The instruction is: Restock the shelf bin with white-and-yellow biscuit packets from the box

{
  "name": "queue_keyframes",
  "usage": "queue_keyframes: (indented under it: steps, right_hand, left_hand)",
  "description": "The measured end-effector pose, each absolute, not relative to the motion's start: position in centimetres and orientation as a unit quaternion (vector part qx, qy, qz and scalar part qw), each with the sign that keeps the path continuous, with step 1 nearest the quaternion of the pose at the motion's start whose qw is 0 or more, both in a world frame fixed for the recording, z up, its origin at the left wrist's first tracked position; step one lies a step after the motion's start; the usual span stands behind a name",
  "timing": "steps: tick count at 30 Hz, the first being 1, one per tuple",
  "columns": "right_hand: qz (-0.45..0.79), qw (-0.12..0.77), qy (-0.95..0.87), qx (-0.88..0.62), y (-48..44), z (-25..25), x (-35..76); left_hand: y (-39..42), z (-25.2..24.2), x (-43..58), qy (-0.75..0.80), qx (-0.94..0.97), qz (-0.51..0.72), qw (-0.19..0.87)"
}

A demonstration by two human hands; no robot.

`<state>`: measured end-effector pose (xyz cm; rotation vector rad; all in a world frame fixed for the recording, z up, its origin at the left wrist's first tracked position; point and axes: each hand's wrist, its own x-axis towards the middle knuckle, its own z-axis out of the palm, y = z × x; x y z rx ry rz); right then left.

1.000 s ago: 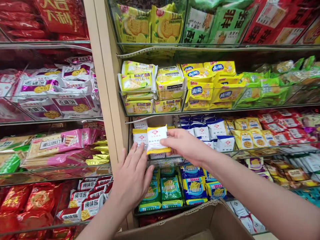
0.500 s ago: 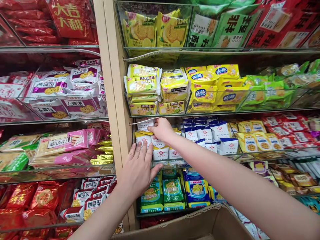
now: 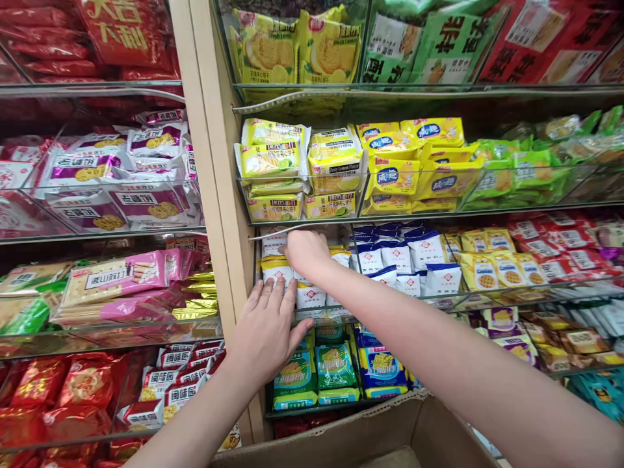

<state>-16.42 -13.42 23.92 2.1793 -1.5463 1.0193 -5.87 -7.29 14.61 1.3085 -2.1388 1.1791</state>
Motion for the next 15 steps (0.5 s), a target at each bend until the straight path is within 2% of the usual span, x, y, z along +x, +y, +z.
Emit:
queue_keyframes:
  steps: [7, 15]
  right_hand:
    - [0.378, 0.186, -0.515, 0.747, -13.1, 22.4, -17.9]
    - [0.429, 0.114, -0.510, 0.736, -14.1, 22.4, -17.6]
  left_hand:
    - [-6.7, 14.1, -5.3, -0.770, 0.443, 0.429, 0.161]
    - [-5.7, 14.4, -5.7, -0.768, 0.464, 0.421, 0.137]
